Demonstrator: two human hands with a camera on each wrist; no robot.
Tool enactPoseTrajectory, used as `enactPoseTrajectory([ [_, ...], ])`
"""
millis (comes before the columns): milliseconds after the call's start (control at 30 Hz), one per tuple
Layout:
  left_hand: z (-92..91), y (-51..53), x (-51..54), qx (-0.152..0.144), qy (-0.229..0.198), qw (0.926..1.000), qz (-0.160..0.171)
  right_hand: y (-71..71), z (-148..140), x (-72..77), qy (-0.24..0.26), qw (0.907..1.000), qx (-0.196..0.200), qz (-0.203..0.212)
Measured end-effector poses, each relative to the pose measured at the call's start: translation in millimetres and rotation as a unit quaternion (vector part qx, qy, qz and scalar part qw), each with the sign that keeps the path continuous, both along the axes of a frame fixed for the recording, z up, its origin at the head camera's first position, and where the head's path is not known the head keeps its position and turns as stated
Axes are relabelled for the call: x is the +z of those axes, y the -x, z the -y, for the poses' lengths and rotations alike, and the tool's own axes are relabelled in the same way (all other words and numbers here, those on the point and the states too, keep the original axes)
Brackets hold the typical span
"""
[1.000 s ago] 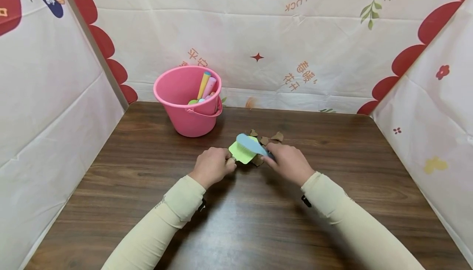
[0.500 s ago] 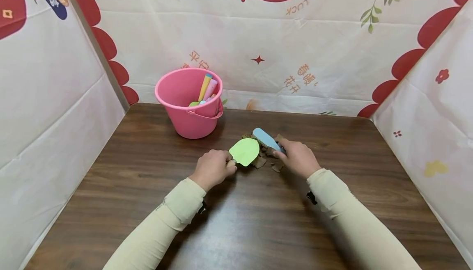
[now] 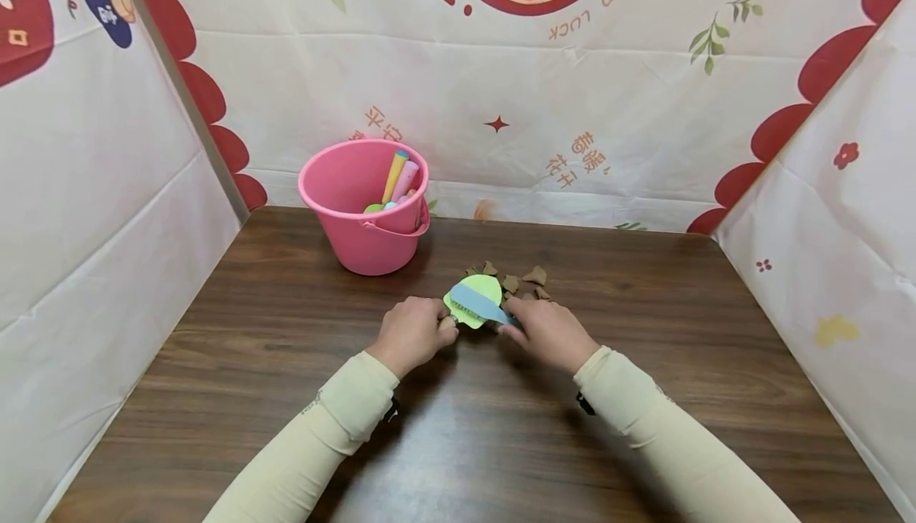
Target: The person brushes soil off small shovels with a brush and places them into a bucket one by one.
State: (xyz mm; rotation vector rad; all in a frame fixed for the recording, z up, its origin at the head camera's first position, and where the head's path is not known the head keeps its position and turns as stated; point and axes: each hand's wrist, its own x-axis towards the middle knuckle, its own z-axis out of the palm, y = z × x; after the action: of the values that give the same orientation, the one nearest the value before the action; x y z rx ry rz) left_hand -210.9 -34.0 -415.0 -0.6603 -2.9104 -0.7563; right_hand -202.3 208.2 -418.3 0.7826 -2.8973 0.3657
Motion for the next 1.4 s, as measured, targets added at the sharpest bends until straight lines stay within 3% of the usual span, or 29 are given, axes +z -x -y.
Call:
enactPoseTrajectory([
  [233, 3.8, -1.4, -5.4, 0.001, -0.001, 1.0, -0.005, 16.2, -22.8, -9.3, 0.019, 0.9956, -0.078, 0.048],
  [400, 6.2, 1.1, -6.0, 0.004, -0.002, 1.0, -0.006, 24.9, -37.2, -7.9, 0.016, 0.9926, -0.112, 0.043],
  [567, 6.4, 3.1, -4.0, 0.003, 0.002, 0.9999, -0.014, 25.0, -44.9, -6.3, 0.021, 0.9888, -0.142, 0.042],
  [700, 5.6, 3.4, -3.1, 0.002, -0.003, 0.9997, -0.025, 22.8, -42.5, -4.5, 0.026, 0.9892, -0.138, 0.043],
  [1000, 8.8, 3.3, -2.1, 0.01, -0.069, 0.9975, 0.014, 21.3, -37.2, -1.1, 0.026, 0.991, -0.128, 0.03],
  [1400, 9.2, 8.2, -2.4, 0.013, -0.033, 0.999, -0.029, 20.2, -37.3, 0.4, 0.03, 0.9912, -0.124, 0.034],
])
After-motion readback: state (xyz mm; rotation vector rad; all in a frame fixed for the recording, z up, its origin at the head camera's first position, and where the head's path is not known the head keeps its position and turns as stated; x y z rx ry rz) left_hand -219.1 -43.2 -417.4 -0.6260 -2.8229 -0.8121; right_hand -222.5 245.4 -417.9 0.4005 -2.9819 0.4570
